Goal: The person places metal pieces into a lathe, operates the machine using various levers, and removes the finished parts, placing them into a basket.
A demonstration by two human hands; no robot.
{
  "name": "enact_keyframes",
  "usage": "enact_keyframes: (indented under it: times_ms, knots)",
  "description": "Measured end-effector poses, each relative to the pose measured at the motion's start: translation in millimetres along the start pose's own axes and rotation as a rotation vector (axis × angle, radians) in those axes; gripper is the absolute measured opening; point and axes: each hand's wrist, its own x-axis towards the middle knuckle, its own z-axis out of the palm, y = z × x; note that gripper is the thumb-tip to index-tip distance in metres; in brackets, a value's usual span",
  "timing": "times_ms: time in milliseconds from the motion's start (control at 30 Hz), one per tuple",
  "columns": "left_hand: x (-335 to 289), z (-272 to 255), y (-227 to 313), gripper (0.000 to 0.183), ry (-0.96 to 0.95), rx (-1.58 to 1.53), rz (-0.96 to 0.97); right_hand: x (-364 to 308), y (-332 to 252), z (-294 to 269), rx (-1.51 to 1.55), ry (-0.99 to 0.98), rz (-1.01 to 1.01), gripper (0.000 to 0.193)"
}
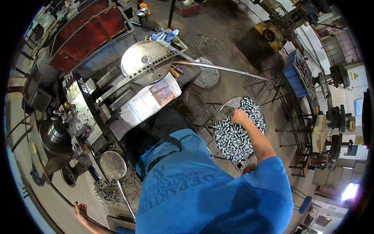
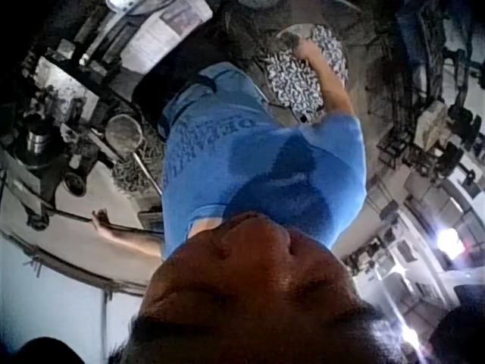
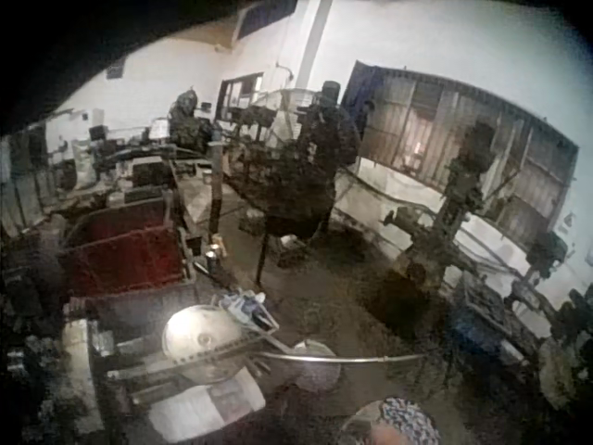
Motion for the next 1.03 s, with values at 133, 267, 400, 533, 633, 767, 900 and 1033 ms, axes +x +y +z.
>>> enact_keyframes:
  times_ms: [133,267,400,533,633,767,900,1033]
  knots:
    - [1.8,-2.2,-1.7,0.041,-0.022,-0.035,0.047,9.3,-5.7,6.3,-0.060,0.029,-0.029,0.039]
    - [5.2,-1.4,-3.6,0.040,0.019,0.001,0.029,0.4,-28.1,-6.9,-0.100,-0.018,0.038,0.039]
    - [9.8,-14.0,-14.9,0.040,0.007,-0.028,0.035,2.7,-33.2,-6.5,-0.090,0.003,-0.038,0.037]
    - [6.8,-1.9,-7.2,0.039,-0.012,-0.030,0.053,-2.0,-29.3,-2.1,-0.035,0.068,-0.058,0.036]
    - [13.9,-6.3,-6.5,0.038,-0.042,-0.032,0.060,-8.3,-32.3,2.4,-0.051,0.114,-0.002,0.035]
    - [16.5,-26.6,-3.1,0.036,-0.011,0.337,0.006,-2.9,-33.4,-1.0,0.072,0.242,0.045,0.033]
    - [-76.6,41.5,67.5,0.039,0.262,1.285,0.546,-32.3,-84.4,-71.0,0.445,0.442,-0.387,0.027]
    - [-115.0,165.3,151.4,0.046,-0.114,0.457,0.594,-120.2,-203.7,-166.0,0.595,0.520,-1.129,0.042]
